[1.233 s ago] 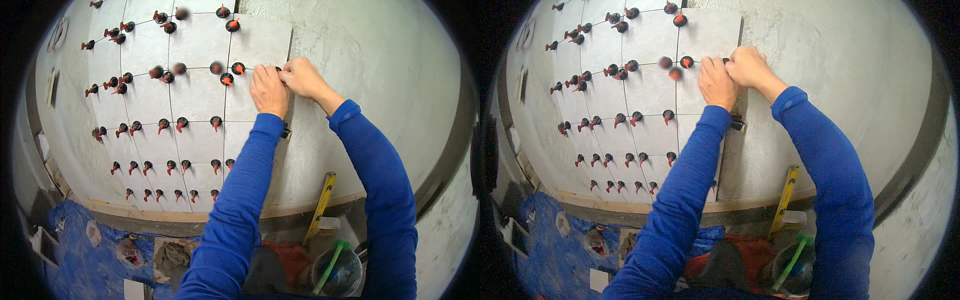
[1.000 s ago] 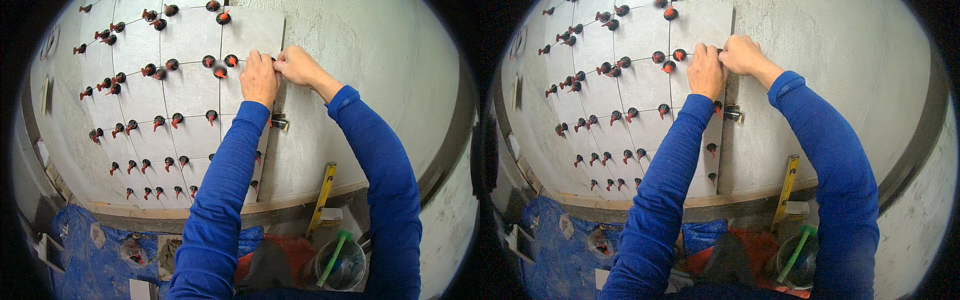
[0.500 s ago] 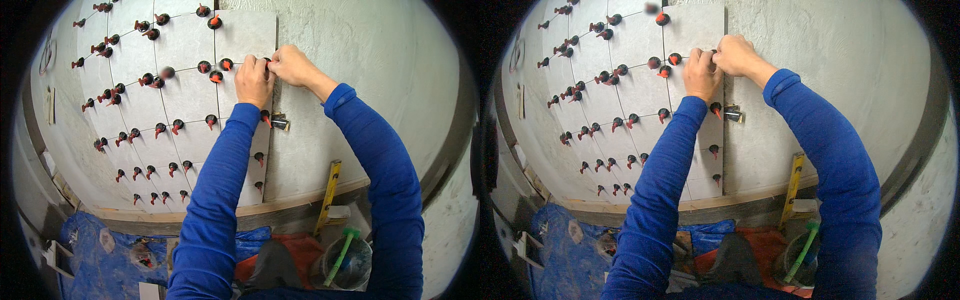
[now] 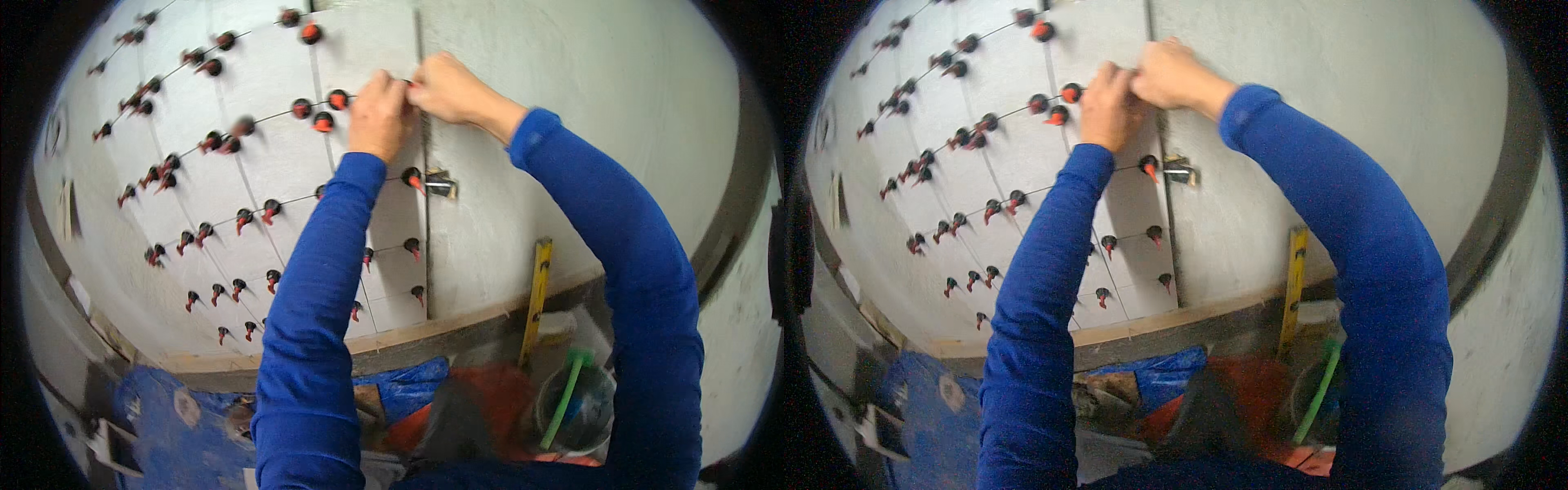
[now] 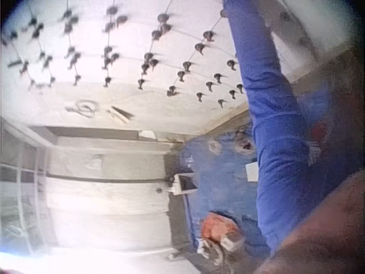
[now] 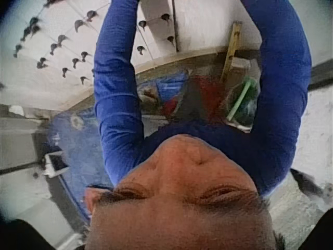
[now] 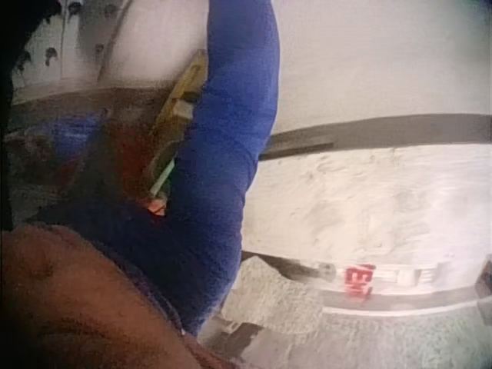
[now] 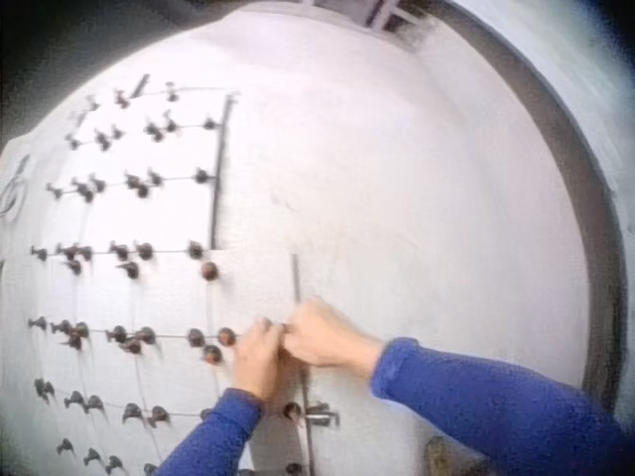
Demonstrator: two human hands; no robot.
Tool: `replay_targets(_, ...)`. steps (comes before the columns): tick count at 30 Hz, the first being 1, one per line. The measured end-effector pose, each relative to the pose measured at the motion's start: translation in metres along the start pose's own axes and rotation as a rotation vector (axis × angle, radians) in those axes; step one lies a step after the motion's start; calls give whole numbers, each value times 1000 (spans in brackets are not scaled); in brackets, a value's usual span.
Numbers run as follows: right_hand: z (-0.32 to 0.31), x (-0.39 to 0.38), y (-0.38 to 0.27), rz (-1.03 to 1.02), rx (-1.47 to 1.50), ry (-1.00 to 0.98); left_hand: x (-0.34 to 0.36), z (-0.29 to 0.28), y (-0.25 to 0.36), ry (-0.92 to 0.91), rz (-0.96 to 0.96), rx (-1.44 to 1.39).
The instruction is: The person installs white ceramic tiles on a wall using red and black tile leveling clips and wedges. They place tiles, insert clips into the gaps, and tap them with a green rubber mallet to secure the tiles in place.
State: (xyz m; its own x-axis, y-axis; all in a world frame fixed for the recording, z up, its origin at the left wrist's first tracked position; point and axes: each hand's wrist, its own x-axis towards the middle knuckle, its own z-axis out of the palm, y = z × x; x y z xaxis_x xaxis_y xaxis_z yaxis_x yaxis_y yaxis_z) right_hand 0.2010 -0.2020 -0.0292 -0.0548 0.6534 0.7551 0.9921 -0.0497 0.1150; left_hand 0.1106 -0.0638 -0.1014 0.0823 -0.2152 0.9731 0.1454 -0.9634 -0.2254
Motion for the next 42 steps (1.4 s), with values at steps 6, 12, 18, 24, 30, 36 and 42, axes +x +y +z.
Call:
replay_targets(6,-8,-9,15,86,155,41,-21,-18,47,-38,-257,27)
replay_targets(12,6,-16,57,158,465,410,-151,-129,123,-318,-352,-169)
replay_targets(18,66,-22,50,87,635,479,-325,-259,128,-592,-802,43)
replay_targets(24,94,-34,51,-59,663,718,-510,-387,183,-816,-1504,435)
replay_targets(30,95,-40,46,-88,654,686,-558,-402,235,-796,-1575,475)
replay_targets(36,93,-35,36,58,722,674,-539,-388,232,-961,-1726,594)
replay_targets(42,96,-26,34,156,732,675,-541,-387,229,-975,-1700,572)
